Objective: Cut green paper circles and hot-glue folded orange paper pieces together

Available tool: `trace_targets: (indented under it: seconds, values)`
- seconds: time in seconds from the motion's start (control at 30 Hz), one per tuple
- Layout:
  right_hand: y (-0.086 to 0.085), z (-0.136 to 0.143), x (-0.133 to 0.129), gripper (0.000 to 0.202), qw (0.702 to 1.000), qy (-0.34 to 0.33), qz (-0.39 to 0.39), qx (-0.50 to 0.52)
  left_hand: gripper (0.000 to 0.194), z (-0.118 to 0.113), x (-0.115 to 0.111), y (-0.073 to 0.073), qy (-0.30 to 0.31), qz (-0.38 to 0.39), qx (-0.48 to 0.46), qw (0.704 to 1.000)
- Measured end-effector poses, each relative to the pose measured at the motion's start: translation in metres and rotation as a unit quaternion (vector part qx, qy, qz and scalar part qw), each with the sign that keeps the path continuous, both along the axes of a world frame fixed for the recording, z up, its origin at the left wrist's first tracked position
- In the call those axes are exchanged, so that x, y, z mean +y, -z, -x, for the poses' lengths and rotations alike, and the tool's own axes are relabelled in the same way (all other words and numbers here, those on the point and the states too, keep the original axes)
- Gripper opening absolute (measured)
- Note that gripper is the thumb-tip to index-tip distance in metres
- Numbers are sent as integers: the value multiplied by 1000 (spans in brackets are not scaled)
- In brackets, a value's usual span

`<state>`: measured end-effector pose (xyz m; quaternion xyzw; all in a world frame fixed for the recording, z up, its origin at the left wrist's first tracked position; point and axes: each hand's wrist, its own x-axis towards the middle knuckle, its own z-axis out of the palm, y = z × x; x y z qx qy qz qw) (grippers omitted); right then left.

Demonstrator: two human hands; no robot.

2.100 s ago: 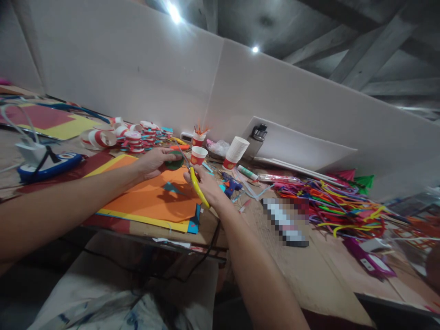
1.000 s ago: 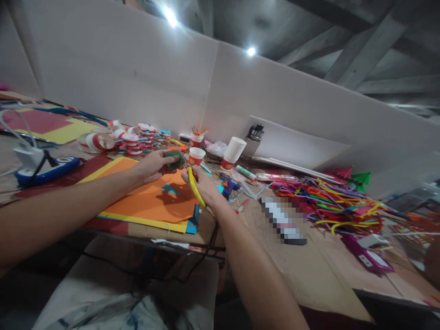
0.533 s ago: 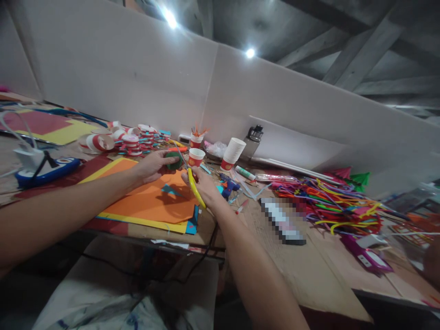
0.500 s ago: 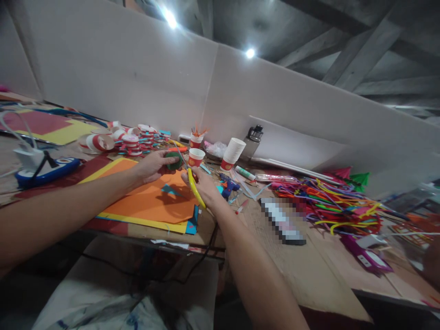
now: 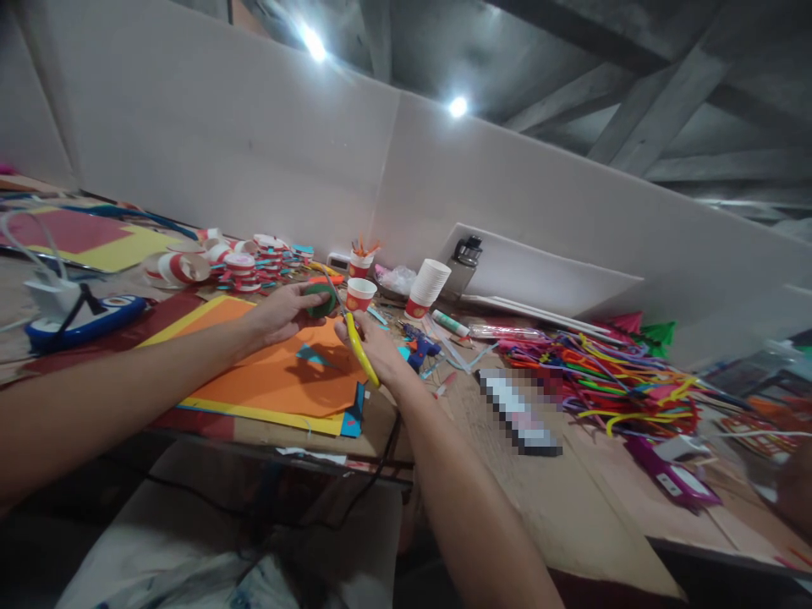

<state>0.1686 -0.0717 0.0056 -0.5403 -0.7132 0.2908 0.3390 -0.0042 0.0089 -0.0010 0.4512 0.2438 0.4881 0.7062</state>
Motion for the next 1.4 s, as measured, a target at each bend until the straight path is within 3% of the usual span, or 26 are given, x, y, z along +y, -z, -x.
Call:
trace_targets:
  seconds: [0.57, 1.1, 1.4]
  values:
    - [2, -2, 4, 34, 994, -10, -89, -63, 14, 2, -3, -4, 9, -14, 26, 1000]
    - [0, -4, 2, 38, 995, -9, -79, -59, 26, 11, 7, -2, 69, -41, 33, 996]
    - [-1, 0, 0, 37, 1000, -4, -17, -22, 21, 8, 5, -1, 31, -36, 27, 998]
